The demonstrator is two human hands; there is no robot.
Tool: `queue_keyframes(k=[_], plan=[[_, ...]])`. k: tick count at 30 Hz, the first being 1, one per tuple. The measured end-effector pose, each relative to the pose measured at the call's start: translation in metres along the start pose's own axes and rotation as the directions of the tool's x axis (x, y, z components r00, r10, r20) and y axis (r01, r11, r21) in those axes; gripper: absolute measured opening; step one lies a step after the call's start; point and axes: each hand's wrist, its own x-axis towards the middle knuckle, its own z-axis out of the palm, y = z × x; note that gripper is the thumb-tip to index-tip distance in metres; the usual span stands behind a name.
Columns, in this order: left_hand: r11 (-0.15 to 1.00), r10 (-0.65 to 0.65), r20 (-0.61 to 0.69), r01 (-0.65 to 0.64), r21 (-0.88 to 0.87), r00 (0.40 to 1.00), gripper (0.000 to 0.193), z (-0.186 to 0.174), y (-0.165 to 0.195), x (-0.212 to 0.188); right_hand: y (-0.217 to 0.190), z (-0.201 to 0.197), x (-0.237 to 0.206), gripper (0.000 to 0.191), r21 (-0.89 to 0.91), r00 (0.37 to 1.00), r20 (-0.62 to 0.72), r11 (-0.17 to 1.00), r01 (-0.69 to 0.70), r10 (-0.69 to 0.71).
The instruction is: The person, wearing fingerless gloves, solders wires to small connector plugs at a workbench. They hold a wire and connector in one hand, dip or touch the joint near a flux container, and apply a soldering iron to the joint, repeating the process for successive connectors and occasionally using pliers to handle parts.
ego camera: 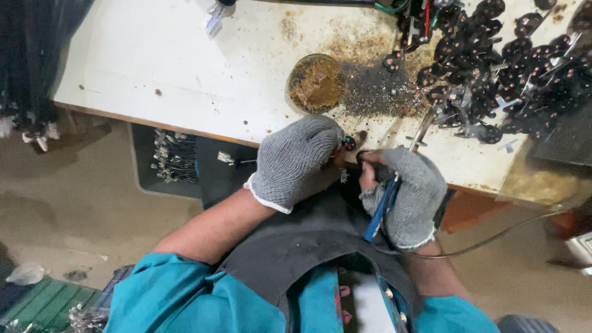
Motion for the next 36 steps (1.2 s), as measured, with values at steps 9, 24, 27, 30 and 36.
queue_keyframes(k=[9, 24, 27, 30, 36], plan=[[1.000, -0.006, -0.009, 0.007, 0.005, 1.000, 0.027, 0.000, 0.001, -0.002, -0.002, -0.018, 0.033, 0.028, -0.283, 0.959, -0.100, 0.932, 0.228, -0.265], [0.999, 0.032, -0.038, -0.033, -0.019, 0.999, 0.030, 0.001, 0.001, -0.002, 0.012, -0.019, 0.031, 0.012, -0.339, 0.729, 0.096, 0.666, 0.665, -0.678], [0.998, 0.010, -0.023, -0.011, -0.054, 1.000, 0.030, 0.000, 0.001, -0.002, 0.016, -0.010, 0.025, 0.015, -0.247, 0.845, 0.007, 0.818, 0.519, -0.534], [0.999, 0.002, 0.018, -0.001, -0.039, 1.000, 0.033, 0.000, 0.000, -0.002, 0.019, 0.012, 0.016, 0.017, -0.162, 0.871, -0.275, 0.912, 0.376, -0.407], [0.999, 0.032, -0.044, -0.034, -0.036, 0.998, 0.030, 0.002, 0.000, -0.002, 0.027, 0.025, 0.011, 0.014, -0.141, 0.887, -0.335, 0.948, 0.286, -0.317]])
